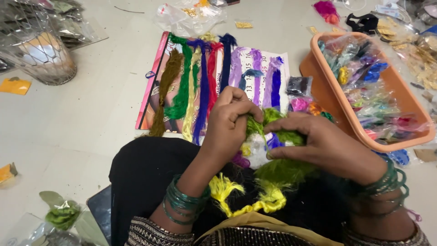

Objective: The person sits on the floor and twists and braids long green synthetic fiber strands together by hand, repeatedly folding, aligning and twisting the fibers over their lap to form a braided strand, with colorful fiber samples laid out on a sheet nearby.

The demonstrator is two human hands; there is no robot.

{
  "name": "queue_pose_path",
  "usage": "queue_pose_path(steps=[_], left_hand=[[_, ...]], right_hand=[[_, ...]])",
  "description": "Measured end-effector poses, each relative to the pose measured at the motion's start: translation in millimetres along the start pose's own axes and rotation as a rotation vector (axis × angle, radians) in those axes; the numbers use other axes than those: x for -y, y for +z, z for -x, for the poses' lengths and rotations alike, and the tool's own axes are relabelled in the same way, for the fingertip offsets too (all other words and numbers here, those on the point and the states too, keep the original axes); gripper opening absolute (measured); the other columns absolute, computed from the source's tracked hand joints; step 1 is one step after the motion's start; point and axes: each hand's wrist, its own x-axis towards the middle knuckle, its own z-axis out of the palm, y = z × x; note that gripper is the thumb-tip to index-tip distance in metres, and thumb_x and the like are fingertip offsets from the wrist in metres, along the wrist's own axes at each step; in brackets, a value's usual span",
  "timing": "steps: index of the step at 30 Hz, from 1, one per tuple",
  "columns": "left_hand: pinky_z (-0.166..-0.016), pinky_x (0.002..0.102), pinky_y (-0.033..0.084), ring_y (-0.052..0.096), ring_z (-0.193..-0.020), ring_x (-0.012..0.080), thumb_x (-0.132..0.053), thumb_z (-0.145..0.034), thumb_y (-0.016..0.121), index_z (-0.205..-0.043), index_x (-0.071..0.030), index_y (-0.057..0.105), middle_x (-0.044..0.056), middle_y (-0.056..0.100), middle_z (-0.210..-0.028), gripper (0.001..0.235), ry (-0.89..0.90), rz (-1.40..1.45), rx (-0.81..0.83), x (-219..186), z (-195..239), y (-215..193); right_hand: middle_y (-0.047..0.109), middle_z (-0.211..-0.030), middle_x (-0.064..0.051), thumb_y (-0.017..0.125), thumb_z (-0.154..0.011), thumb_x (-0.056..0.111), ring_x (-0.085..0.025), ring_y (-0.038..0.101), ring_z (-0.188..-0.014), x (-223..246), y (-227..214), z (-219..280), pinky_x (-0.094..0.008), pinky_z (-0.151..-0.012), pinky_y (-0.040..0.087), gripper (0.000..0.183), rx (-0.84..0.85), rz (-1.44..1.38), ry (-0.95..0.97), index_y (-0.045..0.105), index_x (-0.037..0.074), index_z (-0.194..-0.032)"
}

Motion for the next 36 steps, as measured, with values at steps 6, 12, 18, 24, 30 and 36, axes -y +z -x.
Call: queue_pose_path(steps=[6,12,18,24,30,36], left_hand=[[-0.087,0.026,0.052,0.062,-0.093,0.0126,0.018,-0.084,0.061,-0.09,-0.001,0.064,0.004,0.059,-0.1,0.021,-0.138,0.525,-0.018,58.5,0.3,6.2],[-0.085,0.026,0.052,0.063,-0.094,0.0112,0.016,-0.085,0.062,-0.099,-0.003,0.063,0.004,0.063,-0.101,0.024,-0.378,0.654,-0.055,75.8,-0.1,-5.6],[-0.083,0.025,0.05,0.064,-0.105,0.011,0.01,-0.082,0.059,-0.11,-0.002,0.064,0.003,0.064,-0.107,0.031,-0.385,0.759,0.06,56.1,-2.3,-22.2],[-0.081,0.026,0.052,0.057,-0.104,0.0096,-0.004,-0.082,0.079,-0.118,-0.002,0.062,0.0,0.06,-0.108,0.04,-0.244,0.446,0.304,20.4,0.4,0.2],[-0.089,0.029,0.056,0.069,-0.097,0.0126,-0.002,-0.094,0.066,-0.118,-0.002,0.07,0.004,0.074,-0.105,0.024,-0.372,0.678,0.32,52.2,9.9,27.1],[-0.085,0.024,0.053,0.067,-0.095,0.0091,0.005,-0.094,0.059,-0.113,0.002,0.069,0.004,0.073,-0.102,0.022,-0.187,0.307,-0.023,33.2,3.0,10.7]], right_hand=[[0.067,-0.121,-0.006,0.075,-0.093,0.03,-0.019,0.072,-0.103,-37.0,-7.2,13.2,-0.035,-0.081,0.062,0.041,0.183,-0.412,-0.056,0.074,0.012,-0.13],[0.074,-0.127,-0.011,0.07,-0.096,0.033,-0.026,0.068,-0.104,-91.3,-12.6,18.7,-0.04,-0.089,0.062,0.04,0.211,-0.637,0.034,0.073,0.011,-0.129],[0.07,-0.132,-0.011,0.078,-0.093,0.024,-0.023,0.05,-0.143,-54.8,-13.0,22.6,-0.042,-0.105,0.046,0.039,0.015,-0.33,-0.19,0.075,0.007,-0.128],[0.075,-0.108,-0.001,0.081,-0.072,0.028,-0.016,0.069,-0.103,-14.3,-16.7,18.8,-0.034,-0.088,0.054,0.045,-0.086,-0.253,0.061,0.075,0.016,-0.114],[0.066,-0.102,-0.005,0.07,-0.1,0.03,-0.019,0.062,-0.089,-61.6,-0.8,17.9,-0.035,-0.078,0.055,0.024,0.04,-0.397,0.023,0.076,0.01,-0.111],[0.072,-0.079,-0.006,0.075,-0.086,0.035,-0.017,0.064,-0.076,-23.5,3.5,3.6,-0.034,-0.067,0.054,0.03,-0.083,0.023,0.237,0.078,0.009,-0.1]])
